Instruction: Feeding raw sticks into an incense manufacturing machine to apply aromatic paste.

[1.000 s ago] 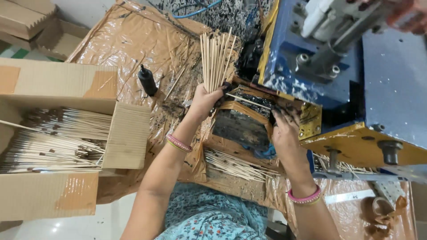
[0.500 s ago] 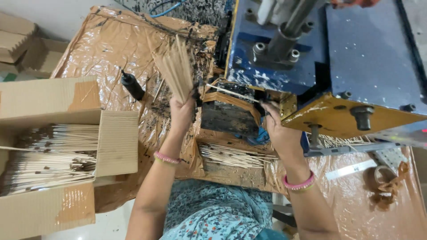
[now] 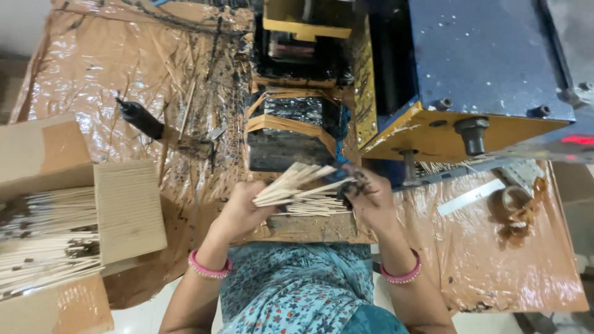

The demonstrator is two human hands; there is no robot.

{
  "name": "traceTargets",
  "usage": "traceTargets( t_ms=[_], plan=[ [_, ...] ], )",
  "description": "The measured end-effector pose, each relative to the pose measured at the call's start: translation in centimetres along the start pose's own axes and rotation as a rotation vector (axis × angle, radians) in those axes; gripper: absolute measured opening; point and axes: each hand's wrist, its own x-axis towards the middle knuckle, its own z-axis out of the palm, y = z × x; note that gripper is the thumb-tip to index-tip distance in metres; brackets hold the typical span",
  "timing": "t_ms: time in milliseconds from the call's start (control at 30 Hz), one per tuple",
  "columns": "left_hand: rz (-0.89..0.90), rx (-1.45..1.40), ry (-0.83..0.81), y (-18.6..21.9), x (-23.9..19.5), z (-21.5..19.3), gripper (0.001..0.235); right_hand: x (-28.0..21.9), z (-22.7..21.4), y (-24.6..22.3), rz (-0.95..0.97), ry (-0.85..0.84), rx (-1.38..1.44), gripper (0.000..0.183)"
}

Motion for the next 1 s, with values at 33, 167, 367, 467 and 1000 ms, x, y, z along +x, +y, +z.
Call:
traceTargets(
  t_ms=[33,167,367,467,1000],
  plan=[
    [-0.127,0.056,-0.101,1.1,1.1,-0.5,0.012,0.8,0.5,0.3,-0.019,-0.095,0.071,0.026],
    [-0.156,-0.224,0.109,1.4,5.1,-5.5,0.023,5.4,2.7,-4.8,-0.060,-0.224,0.015,0.019],
    [-0.197,-0.247,0.337,-2.7,11.0,-7.3,0.009,12.4,6.5,-6.6,-0.725,-0.188,-0.637,0.034],
    [-0.333,-0.346,0.342,-3.6,13.2,-5.9,0.015,13.5,5.6,0.5,-0.677,-0.082,-0.696,0.037],
    [-0.244,-0.286,0.493,-6.6,8.9,-3.5,0.011,9.9,4.1,-2.5,-0.576,-0.047,-0.571,0.021]
  ],
)
